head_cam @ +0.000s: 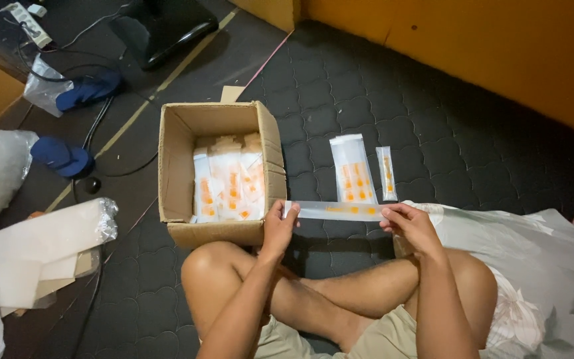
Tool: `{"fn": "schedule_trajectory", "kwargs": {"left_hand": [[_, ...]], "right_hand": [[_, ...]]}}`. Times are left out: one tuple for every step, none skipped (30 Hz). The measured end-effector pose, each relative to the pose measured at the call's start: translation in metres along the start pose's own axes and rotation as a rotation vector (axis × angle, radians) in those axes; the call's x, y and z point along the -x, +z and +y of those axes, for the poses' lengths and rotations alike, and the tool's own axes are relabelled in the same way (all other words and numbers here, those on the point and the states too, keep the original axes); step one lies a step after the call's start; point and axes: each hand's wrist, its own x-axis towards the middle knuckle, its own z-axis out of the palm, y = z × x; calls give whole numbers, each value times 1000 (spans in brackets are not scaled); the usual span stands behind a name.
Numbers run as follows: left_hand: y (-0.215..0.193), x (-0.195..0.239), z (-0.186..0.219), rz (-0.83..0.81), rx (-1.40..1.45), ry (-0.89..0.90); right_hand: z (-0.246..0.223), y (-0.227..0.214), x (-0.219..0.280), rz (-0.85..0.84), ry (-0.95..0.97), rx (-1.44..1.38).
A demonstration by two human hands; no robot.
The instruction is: The person sits on the floor and repeatedly takes small, transparent packets containing orange items from a cardboard box. They hold each packet up to inspect it, then place it on the floor next to other similar packets.
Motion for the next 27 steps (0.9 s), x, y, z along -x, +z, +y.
{"fn": "schedule_trajectory", "kwargs": {"left_hand": [[1, 0, 0, -1, -1, -2], [1, -1, 1, 2, 18, 0], [1, -1, 1, 5, 38, 3], [1, -2, 0, 5, 36, 2], [1, -2, -2, 2, 27, -2], [0, -4, -2, -1, 17, -5], [0, -4, -3, -2, 16, -5], [0, -4, -4, -4, 27, -9], [-1, -5, -5, -5, 37, -13], [0, -6, -7, -6, 37, -13], [1, -6, -9, -5, 60, -7], [1, -7, -12, -6, 83, -1], [1, -5, -10, -8, 84, -1], [1, -4, -7, -14, 78, -14], [1, -3, -4, -20, 73, -27], [1, -1, 0, -21, 73, -27], [2, 0, 3, -29, 69, -20], [2, 1, 6, -37, 63, -13], [2, 2, 8, -39, 62, -12], [2, 4, 10, -36, 56, -19], [1, 5, 11, -33, 49, -26], [2, 6, 12, -33, 49, -25], [2, 7, 13, -33, 8, -18], [2, 8, 14, -33, -32, -10], [3, 7, 10, -33, -33, -8], [3, 6, 6, -68, -166, 73], [3, 6, 2, -102, -299, 153]], "right_hand": [[3, -1, -2, 1, 2, -1], [7, -1, -5, -5, 2, -7], [10, -2, -8, -12, 2, -14], [1, 2, -1, -12, 4, -15], [-7, 6, 6, -3, 2, -13], [-17, 11, 13, 8, 0, -10], [-12, 9, 9, 8, 1, -11], [-6, 7, 4, 5, -3, -12], [-1, 5, 0, 2, -8, -12], [-1, 5, -1, 2, -7, -13], [0, 5, -1, -3, -17, -14], [2, 5, 0, -7, -26, -15], [4, 6, -1, -5, -26, -15], [6, 6, -3, -19, -38, -8], [8, 7, -4, -34, -49, -1], [7, 10, -1, -33, -50, -1], [6, 13, 2, -23, -72, 25], [6, 17, 5, -14, -94, 50], [4, 18, 5, -12, -94, 49], [3, 19, 5, -2, -115, 52], [2, 20, 6, 8, -136, 56], [9, 19, 0, 8, -136, 55], [17, 17, -6, 21, -183, 28], [24, 15, -13, 35, -232, 0], [17, 20, -8, 35, -233, -2], [9, 24, -3, 52, -290, -19], [2, 28, 2, 70, -347, -37]]}}
